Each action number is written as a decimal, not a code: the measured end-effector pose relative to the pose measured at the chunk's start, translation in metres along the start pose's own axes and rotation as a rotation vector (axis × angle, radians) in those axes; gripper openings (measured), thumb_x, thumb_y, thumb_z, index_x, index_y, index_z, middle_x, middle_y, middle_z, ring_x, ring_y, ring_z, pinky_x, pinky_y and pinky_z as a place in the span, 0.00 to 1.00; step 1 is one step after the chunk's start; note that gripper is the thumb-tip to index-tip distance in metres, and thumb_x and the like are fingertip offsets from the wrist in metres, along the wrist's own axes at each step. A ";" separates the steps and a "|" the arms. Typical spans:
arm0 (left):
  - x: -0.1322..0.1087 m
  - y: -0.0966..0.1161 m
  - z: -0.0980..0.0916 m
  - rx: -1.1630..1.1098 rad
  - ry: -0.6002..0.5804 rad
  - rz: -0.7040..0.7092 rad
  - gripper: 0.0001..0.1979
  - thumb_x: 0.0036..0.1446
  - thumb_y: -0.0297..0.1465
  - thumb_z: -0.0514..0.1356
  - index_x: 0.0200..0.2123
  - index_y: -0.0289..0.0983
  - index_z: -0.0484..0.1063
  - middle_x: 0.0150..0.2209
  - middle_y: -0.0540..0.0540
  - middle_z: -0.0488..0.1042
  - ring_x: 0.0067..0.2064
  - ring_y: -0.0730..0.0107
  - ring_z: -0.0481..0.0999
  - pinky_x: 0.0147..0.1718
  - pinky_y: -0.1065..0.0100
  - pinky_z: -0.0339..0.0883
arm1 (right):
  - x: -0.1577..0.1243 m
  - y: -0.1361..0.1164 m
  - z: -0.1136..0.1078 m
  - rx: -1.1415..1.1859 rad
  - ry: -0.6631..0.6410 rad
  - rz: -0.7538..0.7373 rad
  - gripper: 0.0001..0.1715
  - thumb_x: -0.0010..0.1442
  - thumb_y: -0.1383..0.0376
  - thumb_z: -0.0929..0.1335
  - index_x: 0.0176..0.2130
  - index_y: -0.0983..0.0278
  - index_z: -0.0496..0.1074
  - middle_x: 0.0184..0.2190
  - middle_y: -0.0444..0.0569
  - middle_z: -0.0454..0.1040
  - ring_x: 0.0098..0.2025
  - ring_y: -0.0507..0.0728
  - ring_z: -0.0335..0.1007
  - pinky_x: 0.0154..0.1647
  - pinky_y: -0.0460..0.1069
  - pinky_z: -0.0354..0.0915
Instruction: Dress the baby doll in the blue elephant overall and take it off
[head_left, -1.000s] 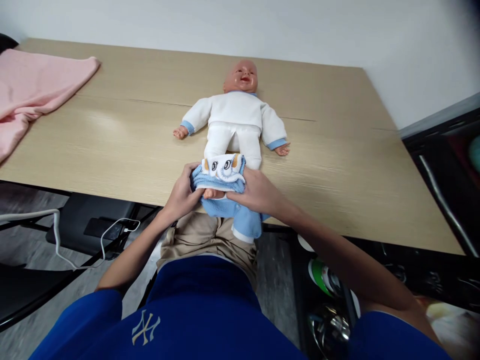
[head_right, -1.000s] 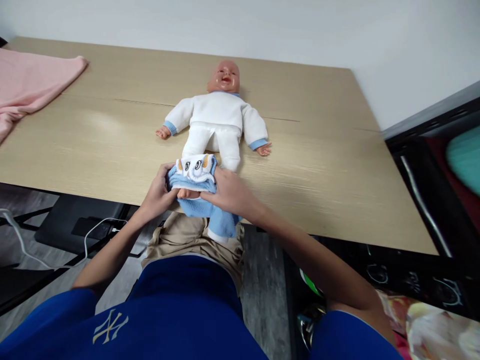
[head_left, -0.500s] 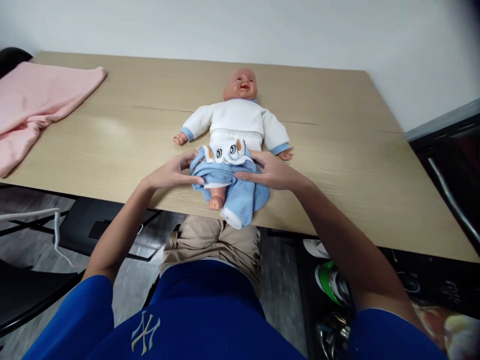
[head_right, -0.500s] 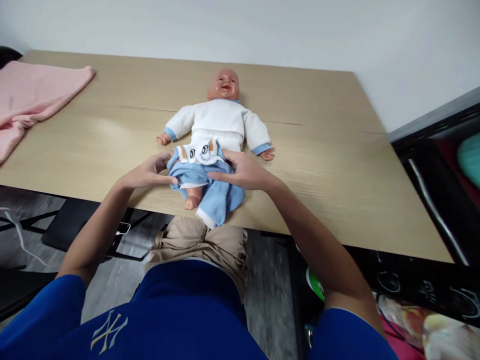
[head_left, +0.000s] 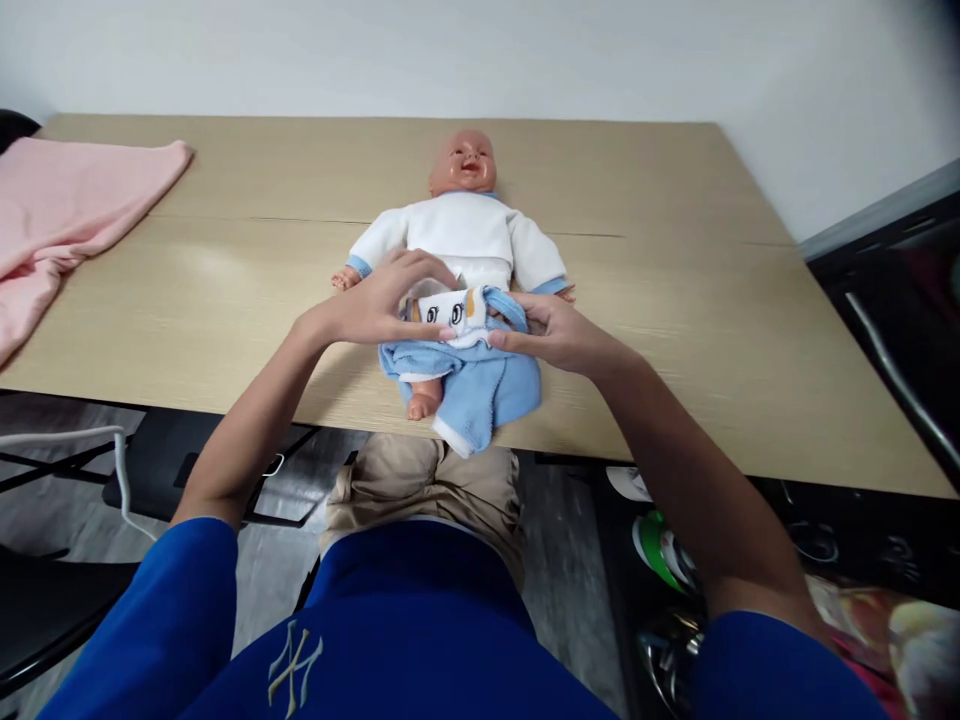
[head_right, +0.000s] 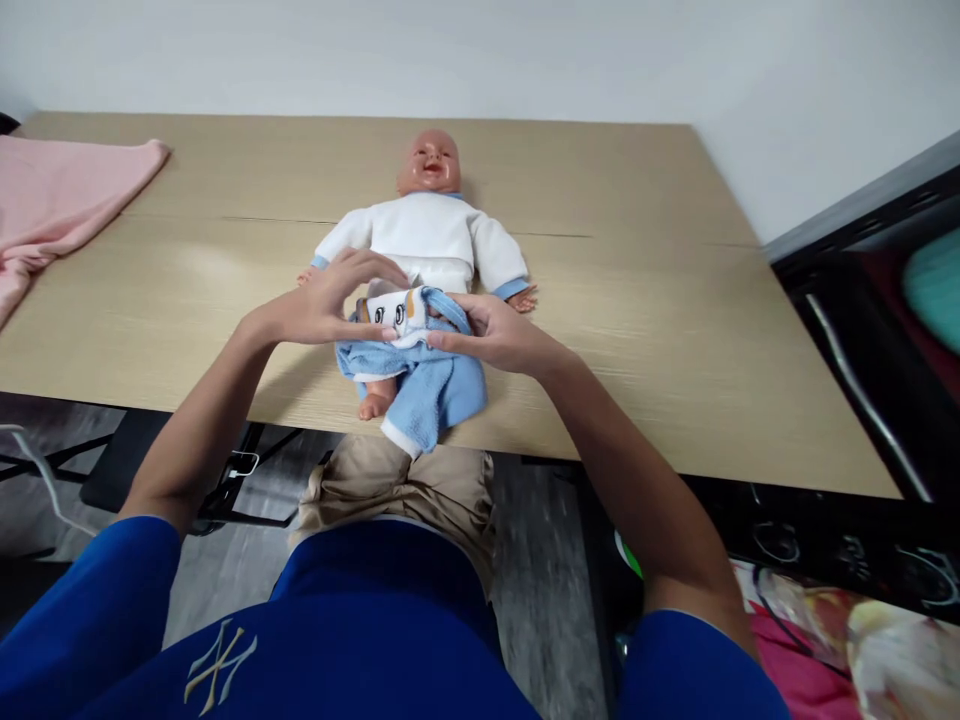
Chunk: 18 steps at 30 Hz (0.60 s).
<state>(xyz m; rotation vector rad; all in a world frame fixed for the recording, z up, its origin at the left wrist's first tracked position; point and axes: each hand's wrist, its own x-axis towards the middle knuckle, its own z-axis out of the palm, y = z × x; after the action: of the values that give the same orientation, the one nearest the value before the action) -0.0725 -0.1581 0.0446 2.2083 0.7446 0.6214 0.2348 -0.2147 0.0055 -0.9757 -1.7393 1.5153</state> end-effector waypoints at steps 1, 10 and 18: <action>0.013 0.006 -0.002 -0.026 -0.098 0.009 0.27 0.55 0.51 0.83 0.48 0.39 0.86 0.55 0.39 0.86 0.61 0.46 0.80 0.65 0.52 0.73 | 0.000 -0.004 0.003 0.003 0.012 -0.003 0.32 0.62 0.41 0.86 0.53 0.59 0.85 0.47 0.48 0.85 0.49 0.61 0.81 0.52 0.52 0.77; 0.075 -0.003 0.005 -0.336 -0.535 -0.032 0.22 0.53 0.46 0.85 0.39 0.38 0.83 0.33 0.48 0.80 0.33 0.66 0.78 0.34 0.65 0.71 | -0.020 -0.022 -0.002 -0.234 -0.001 0.057 0.35 0.62 0.33 0.82 0.43 0.59 0.81 0.34 0.45 0.77 0.39 0.59 0.73 0.39 0.51 0.72; 0.085 -0.019 0.019 -0.406 -0.682 0.040 0.31 0.48 0.52 0.86 0.48 0.39 0.87 0.41 0.44 0.89 0.47 0.50 0.88 0.51 0.58 0.83 | -0.019 -0.044 0.011 -0.167 0.173 -0.056 0.33 0.67 0.34 0.80 0.46 0.58 0.79 0.34 0.45 0.75 0.38 0.59 0.70 0.36 0.52 0.66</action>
<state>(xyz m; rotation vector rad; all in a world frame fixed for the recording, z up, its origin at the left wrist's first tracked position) -0.0058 -0.1001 0.0357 1.8714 0.1938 0.0038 0.2304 -0.2397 0.0473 -1.0982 -1.7735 1.2276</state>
